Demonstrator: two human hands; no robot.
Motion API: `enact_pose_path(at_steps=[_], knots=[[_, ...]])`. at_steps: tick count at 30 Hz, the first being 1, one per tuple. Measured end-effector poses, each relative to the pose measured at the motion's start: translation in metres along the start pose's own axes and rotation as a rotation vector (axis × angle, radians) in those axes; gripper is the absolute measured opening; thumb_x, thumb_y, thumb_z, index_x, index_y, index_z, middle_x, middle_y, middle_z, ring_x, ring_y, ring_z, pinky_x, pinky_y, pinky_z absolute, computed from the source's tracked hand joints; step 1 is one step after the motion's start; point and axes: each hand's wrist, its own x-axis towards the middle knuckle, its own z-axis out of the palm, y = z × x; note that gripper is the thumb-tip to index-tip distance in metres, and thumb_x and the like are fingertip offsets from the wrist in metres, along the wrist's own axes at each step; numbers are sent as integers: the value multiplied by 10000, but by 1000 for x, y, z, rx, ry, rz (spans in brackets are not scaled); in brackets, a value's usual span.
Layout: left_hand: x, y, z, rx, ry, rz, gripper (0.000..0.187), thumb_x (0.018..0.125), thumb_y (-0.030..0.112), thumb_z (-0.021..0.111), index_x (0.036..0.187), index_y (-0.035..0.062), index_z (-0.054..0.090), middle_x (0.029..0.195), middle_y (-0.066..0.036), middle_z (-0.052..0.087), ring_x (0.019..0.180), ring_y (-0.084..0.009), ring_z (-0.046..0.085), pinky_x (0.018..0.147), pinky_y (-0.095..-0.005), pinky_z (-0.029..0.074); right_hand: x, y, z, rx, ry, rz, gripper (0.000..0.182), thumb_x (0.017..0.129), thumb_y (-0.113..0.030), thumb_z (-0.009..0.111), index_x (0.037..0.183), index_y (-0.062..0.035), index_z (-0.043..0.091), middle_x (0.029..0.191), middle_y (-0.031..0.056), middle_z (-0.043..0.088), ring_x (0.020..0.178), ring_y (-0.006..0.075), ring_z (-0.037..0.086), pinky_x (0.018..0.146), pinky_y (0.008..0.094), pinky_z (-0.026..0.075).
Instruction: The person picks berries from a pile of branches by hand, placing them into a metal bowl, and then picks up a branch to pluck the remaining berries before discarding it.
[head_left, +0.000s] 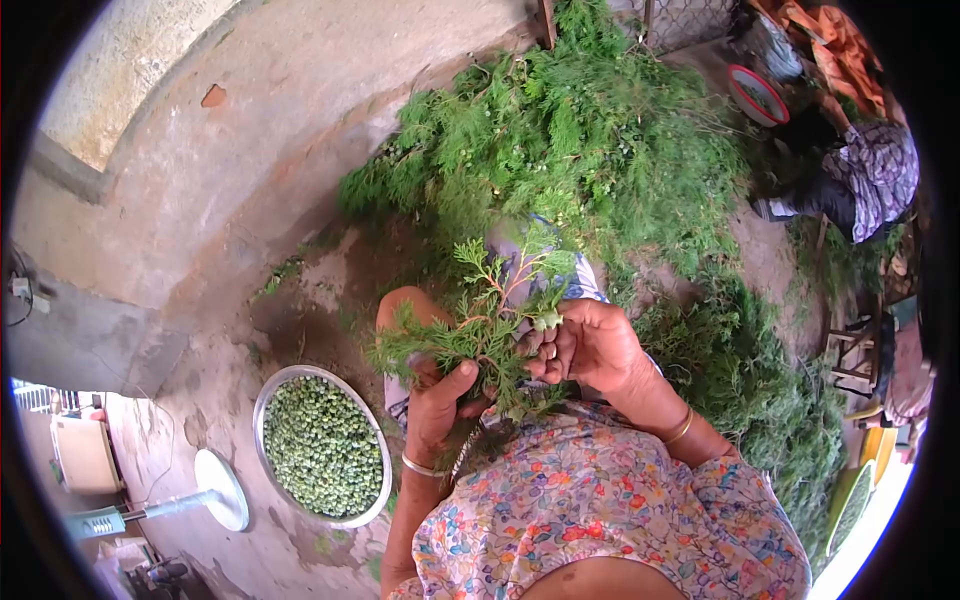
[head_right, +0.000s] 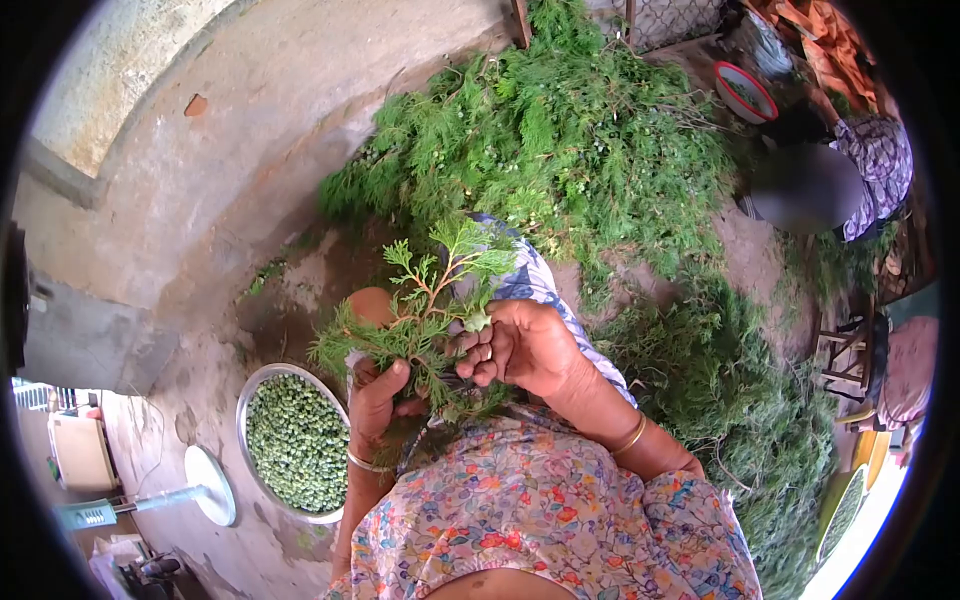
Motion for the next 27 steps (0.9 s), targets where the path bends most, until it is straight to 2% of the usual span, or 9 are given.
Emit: enact_pose_path(at_steps=[4,7,14,17,19,20,23,25,27], knots=[[2,-4,-11,12,-19,-8,278,826,134,649,1062,30,544,883,-64,608,539,-89,496,377,-184,305,-3,0,-3,-205,140,-98,247,847,-162,570,924,73,564,881,246,630,702,330,661,550,362,566],[0,-4,-9,37,8,-8,259,819,135,660,1030,33,551,857,-62,602,549,-101,505,386,-189,316,-3,-1,3,-198,178,-109,180,821,-108,602,836,66,557,855,246,627,691,334,669,527,355,577],[-2,-4,-2,27,50,-18,258,818,118,651,1039,36,548,857,-55,601,589,-107,519,405,-182,318,-2,7,10,-135,349,-161,136,773,-23,635,811,85,560,787,191,628,687,335,676,526,347,580],[-3,-6,-5,62,9,-24,319,832,100,639,1133,39,551,933,-44,603,674,-101,552,449,-180,390,0,10,10,-217,397,-227,140,778,-2,609,851,112,576,700,175,638,621,274,673,500,331,569],[-5,-9,3,126,152,21,233,812,114,652,1011,32,562,861,-48,596,587,-96,506,415,-185,314,1,11,17,-532,505,-414,119,765,34,607,865,95,586,691,147,632,600,229,662,493,309,553],[-5,-10,3,125,153,18,233,812,114,652,1011,32,562,861,-48,596,587,-96,506,415,-185,314,3,10,12,-531,507,-413,119,765,34,607,865,95,586,691,147,632,600,229,662,493,309,553],[-8,-14,2,241,185,18,260,804,141,671,1012,25,567,878,-46,594,588,-87,503,434,-191,358,12,10,0,-877,586,-631,115,752,54,556,857,91,586,676,84,627,521,113,575,472,243,474],[-10,-17,7,312,255,3,317,797,168,687,1051,24,562,907,-38,591,633,-92,529,483,-207,443,13,11,-3,-948,643,-660,117,754,46,564,860,91,584,673,80,626,529,112,578,477,244,474],[-10,-18,5,330,256,-7,334,797,166,687,1072,27,559,923,-37,592,662,-99,542,511,-219,473,14,9,-3,-1022,700,-686,120,756,39,572,863,92,583,669,75,626,537,111,581,482,244,474]])
